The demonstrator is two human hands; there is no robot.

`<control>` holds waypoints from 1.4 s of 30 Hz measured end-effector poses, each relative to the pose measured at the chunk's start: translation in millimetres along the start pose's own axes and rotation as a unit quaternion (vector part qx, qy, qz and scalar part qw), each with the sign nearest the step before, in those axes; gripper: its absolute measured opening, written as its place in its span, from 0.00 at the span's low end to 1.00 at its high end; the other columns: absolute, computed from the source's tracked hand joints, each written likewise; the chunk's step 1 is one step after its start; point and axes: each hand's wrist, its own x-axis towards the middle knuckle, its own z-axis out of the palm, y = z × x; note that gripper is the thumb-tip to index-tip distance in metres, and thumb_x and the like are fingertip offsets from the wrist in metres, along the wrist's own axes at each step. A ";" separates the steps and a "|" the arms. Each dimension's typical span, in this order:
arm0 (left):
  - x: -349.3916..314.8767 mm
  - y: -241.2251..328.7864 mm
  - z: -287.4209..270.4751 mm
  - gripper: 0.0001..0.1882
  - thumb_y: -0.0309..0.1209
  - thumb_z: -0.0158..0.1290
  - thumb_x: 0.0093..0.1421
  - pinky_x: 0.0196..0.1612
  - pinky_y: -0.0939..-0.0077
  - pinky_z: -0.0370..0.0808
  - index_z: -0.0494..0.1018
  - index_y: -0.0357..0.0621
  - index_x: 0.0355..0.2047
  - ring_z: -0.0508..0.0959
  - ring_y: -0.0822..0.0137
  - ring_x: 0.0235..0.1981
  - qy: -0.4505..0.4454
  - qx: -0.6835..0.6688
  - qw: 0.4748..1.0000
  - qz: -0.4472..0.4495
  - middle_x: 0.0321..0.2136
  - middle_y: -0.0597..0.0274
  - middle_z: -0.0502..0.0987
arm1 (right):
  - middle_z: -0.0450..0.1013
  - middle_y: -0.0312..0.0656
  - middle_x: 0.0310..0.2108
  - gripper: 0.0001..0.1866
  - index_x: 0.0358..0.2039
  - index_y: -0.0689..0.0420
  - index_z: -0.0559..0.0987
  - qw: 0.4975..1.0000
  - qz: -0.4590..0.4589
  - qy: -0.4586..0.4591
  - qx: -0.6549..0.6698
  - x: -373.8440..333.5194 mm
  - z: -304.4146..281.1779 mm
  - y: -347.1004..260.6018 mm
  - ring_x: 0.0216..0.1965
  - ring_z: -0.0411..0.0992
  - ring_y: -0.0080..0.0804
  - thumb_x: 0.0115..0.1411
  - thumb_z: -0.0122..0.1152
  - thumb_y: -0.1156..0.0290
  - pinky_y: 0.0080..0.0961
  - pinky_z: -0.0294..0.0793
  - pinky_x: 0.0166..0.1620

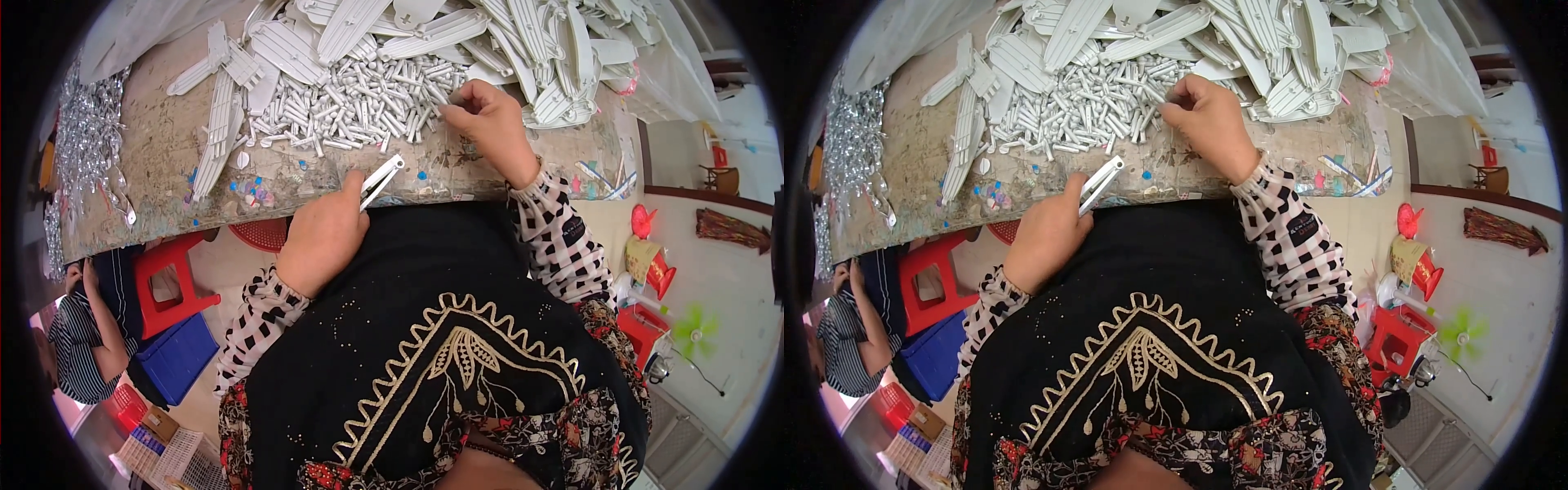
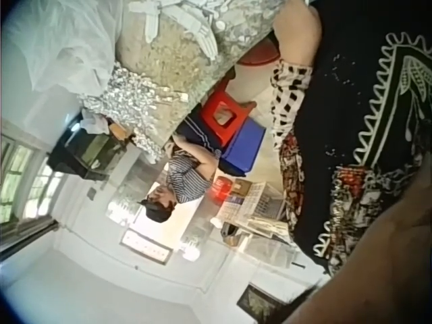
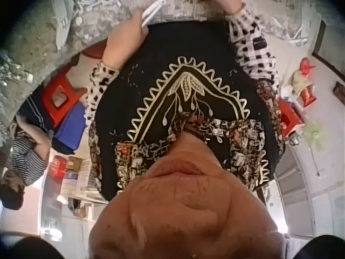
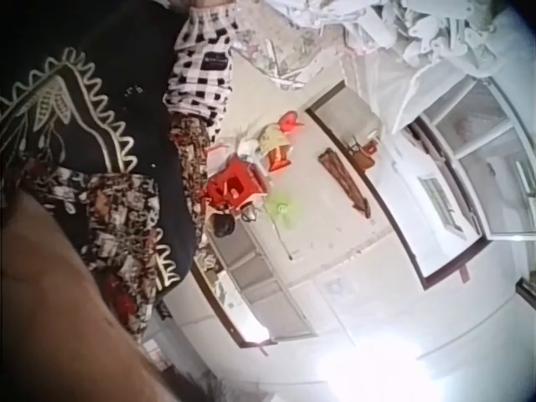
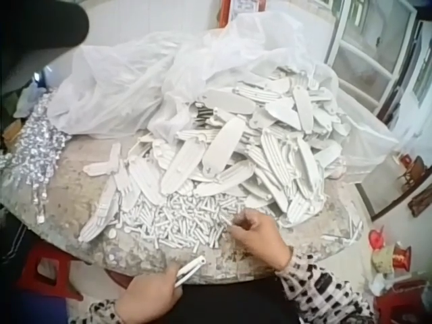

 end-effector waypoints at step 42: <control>5.3 -8.8 -8.9 0.20 0.26 0.51 0.54 0.29 0.53 0.73 0.63 0.42 0.48 0.78 0.47 0.26 0.034 0.036 0.996 0.076 0.21 0.49 0.76 | 0.72 0.49 0.26 0.11 0.36 0.64 0.76 0.907 -0.255 -0.292 -0.168 -3.4 15.8 -63.6 0.28 0.72 0.47 0.61 0.54 0.67 0.38 0.72 0.35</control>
